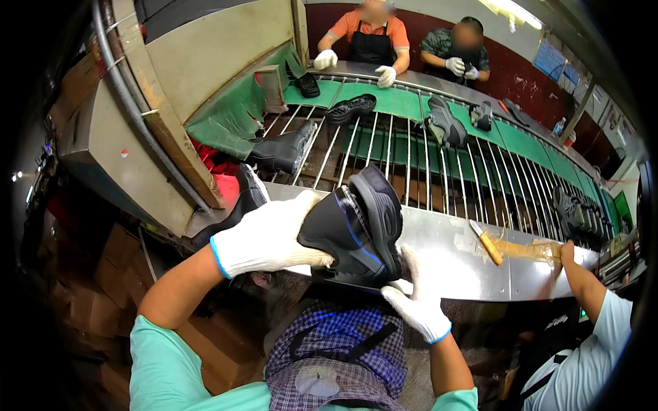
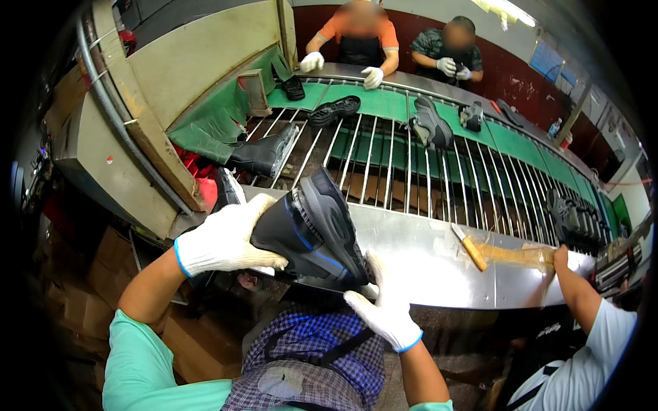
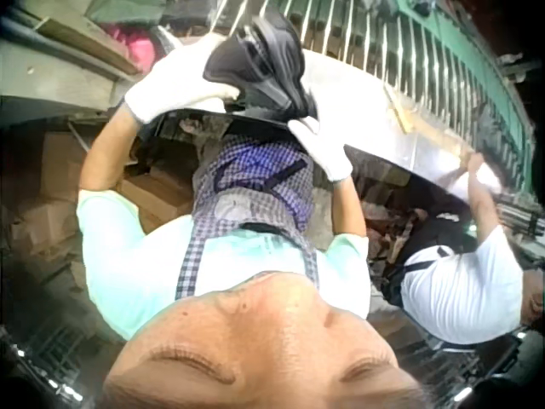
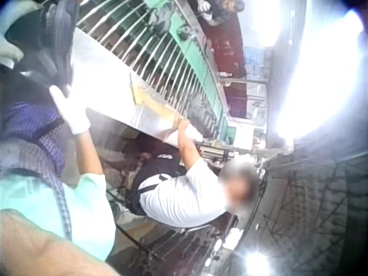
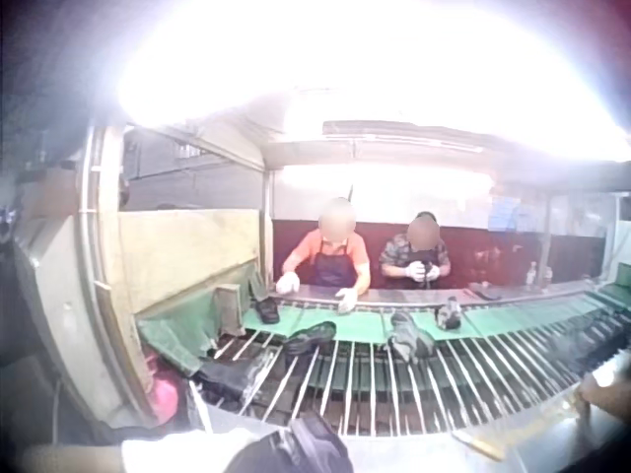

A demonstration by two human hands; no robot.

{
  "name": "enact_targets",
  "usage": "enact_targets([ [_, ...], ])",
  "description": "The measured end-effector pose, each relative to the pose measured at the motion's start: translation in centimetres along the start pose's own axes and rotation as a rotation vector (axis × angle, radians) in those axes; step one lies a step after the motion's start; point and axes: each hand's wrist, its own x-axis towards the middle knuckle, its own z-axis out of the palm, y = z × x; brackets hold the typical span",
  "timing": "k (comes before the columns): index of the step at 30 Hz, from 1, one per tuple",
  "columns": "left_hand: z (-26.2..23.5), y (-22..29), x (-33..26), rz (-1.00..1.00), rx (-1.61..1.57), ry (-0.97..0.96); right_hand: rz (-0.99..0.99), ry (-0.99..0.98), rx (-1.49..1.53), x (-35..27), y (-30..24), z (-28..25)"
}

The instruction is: The person picks up shoes one at a time from a conveyor belt, wipes the side of each shoe with a cloth, and places them back onto the belt.

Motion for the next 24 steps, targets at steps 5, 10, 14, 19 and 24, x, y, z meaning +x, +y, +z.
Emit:
enact_targets([
  [5,-1.8,4.3,0.8,0.032,0.079,-0.136,-0.252,-0.004,0.245,4.1,-2.3,-3.1],
  [10,-2.5,7.1,2.4,0.02,0.086,-0.16,-0.462,-0.153,0.258,10.1,-6.2,-6.4],
  [14,-1.1,4.3,4.8,-0.048,-0.038,-0.03,-0.286,0.071,0.825,13.3,-4.7,-2.0],
  [19,0.5,-1.6,2.9,-0.007,-0.419,0.029,-0.09,0.328,1.593,15.1,-2.8,1.3],
  [24,1.2,-2.6,0.1,-0.012,-0.376,0.089,-0.032,0.47,1.923,14.3,-0.5,2.8],
])
